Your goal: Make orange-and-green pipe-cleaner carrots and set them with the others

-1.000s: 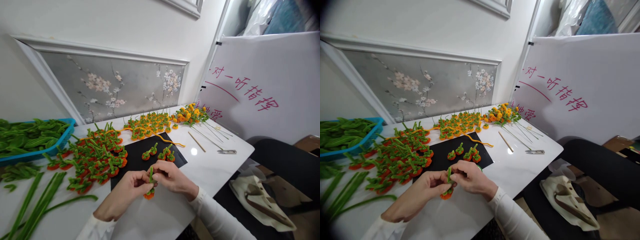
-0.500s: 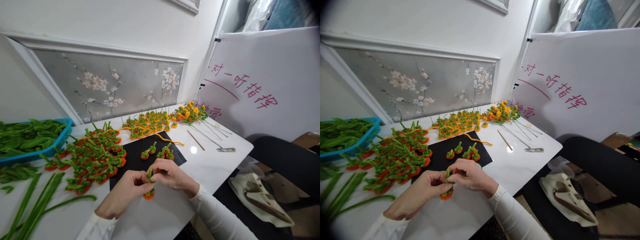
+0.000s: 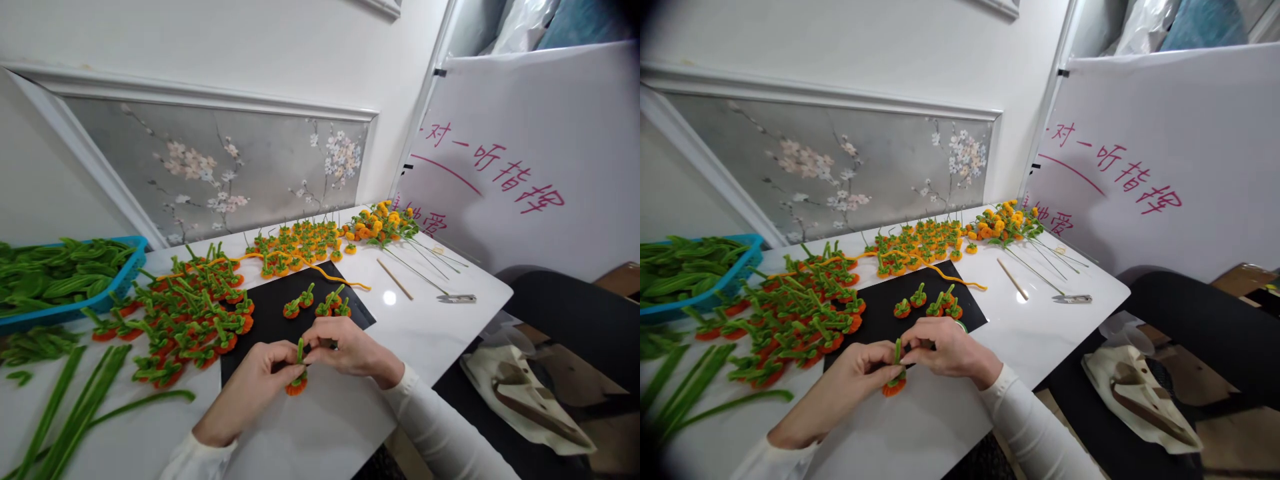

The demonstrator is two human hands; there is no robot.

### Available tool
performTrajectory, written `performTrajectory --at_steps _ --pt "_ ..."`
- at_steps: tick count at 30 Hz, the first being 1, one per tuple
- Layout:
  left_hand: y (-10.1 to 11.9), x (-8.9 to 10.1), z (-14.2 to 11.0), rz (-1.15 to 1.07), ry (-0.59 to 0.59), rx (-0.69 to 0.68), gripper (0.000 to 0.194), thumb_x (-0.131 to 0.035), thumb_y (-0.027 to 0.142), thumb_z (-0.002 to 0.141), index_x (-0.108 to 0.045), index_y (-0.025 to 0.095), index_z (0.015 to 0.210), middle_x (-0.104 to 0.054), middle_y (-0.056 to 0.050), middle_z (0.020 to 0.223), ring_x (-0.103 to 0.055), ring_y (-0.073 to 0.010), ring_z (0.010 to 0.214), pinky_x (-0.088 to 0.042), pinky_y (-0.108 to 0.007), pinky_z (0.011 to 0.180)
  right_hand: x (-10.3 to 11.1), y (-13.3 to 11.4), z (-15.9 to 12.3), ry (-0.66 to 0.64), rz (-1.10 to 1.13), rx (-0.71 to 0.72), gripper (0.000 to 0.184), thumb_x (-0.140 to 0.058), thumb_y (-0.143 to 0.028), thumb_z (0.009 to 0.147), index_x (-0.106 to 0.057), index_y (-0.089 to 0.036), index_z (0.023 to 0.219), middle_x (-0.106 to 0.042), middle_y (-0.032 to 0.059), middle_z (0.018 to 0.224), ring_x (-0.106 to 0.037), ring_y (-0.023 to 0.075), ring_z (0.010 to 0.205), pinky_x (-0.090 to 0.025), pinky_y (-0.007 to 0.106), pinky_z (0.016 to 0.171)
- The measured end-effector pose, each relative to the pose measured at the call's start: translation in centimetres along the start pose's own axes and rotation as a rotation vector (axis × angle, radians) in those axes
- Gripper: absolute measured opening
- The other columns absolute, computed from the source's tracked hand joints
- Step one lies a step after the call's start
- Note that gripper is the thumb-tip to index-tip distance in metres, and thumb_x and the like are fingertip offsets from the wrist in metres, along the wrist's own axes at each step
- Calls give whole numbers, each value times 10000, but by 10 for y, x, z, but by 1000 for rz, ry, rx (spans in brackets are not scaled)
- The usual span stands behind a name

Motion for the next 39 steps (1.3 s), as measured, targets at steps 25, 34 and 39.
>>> performTrajectory --at_steps 25,34,39 --pt "3 -7 -1 -155 -17 50 371 -547 408 786 -494 159 515 -368 40 531 -282 -104 538 -210 -236 509 0 -3 3 85 44 36 179 -580 -286 869 -666 -144 802 -593 35 743 -559 100 645 -468 193 588" --pt "-2 -11 2 -184 8 -8 344 -522 403 830 -553 152 597 -441 33 566 -391 -117 564 -292 -222 521 3 -7 3 142 72 35 237 -571 -325 867 -653 -139 745 -589 38 722 -533 95 608 -435 190 538" --pt "1 -5 2 -305 155 10 220 -623 377 774 -664 162 789 -636 -10 723 -563 -176 722 -432 -245 650 8 -9 4 215 97 13 242 -562 -327 865 -641 -145 728 -591 40 705 -532 108 621 -438 208 552"
Point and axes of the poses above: each hand's wrist, its own z-axis towards the middle knuckle, its own x-axis out of the back of the hand, y = z × x, the point moved 6 cm from there along z, towards the middle knuckle
